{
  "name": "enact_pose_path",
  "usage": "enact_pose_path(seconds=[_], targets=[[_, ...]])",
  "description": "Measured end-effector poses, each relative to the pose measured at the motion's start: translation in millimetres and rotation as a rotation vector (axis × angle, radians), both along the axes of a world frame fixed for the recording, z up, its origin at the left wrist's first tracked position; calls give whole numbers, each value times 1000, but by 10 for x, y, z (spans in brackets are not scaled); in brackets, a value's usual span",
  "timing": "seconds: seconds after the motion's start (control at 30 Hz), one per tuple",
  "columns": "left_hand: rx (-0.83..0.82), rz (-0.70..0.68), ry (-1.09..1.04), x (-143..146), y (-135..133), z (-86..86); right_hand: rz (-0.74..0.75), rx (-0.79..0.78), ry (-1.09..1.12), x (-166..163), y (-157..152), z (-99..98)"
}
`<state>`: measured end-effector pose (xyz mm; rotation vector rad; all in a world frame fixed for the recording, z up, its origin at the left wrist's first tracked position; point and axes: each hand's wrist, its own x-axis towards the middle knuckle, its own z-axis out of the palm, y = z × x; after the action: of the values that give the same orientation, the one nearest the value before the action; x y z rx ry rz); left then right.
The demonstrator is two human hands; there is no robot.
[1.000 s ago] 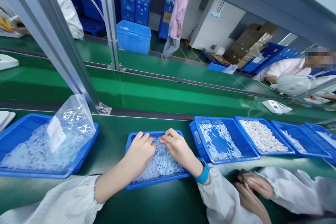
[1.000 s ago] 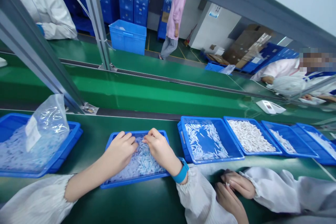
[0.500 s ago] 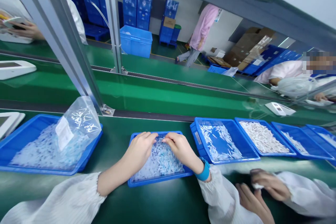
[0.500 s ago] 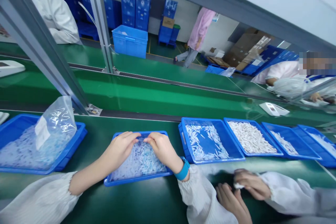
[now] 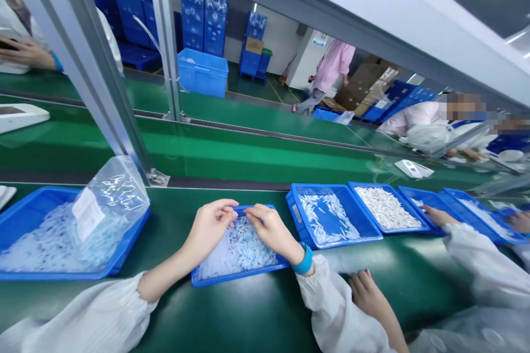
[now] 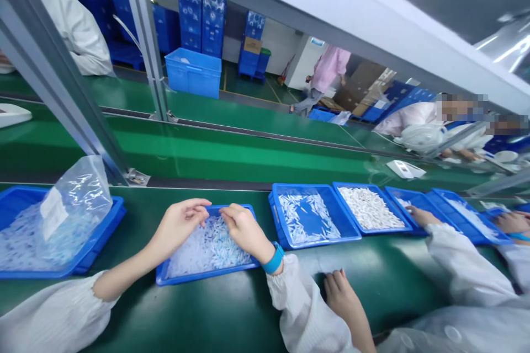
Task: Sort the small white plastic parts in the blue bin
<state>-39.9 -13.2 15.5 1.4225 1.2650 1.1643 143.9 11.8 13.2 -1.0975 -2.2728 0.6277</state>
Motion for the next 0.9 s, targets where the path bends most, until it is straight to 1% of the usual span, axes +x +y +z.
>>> enact_pose_path(seconds=[0.07,0.17,0.27,0.37,0.53,0.63,0.77,0.9], targets=[[-97,-96,-170,83,-35,44,-35,-16,119,-9,-66,36],[-164,-190,-297,180,-101,31,-20,-58,259,-26,-220,66],[-240,-228,-357,200,-130,-51,34,-106,309,-13,-345,52],[-296,-248,-385,177,-128,-111,63,-132,344,33,-382,39],[-345,-288,-390,166,-129,-88,159,-255,335,83,-371,115],[-353,-257,-412,185,-145,-65,189,-320,355,75,-379,163],[-346,-234,-428,210,-173,-58,111,-389,397,78,-377,130],[-203,-244,-387,195,-177,-73,46,-565,594,126,-323,30]])
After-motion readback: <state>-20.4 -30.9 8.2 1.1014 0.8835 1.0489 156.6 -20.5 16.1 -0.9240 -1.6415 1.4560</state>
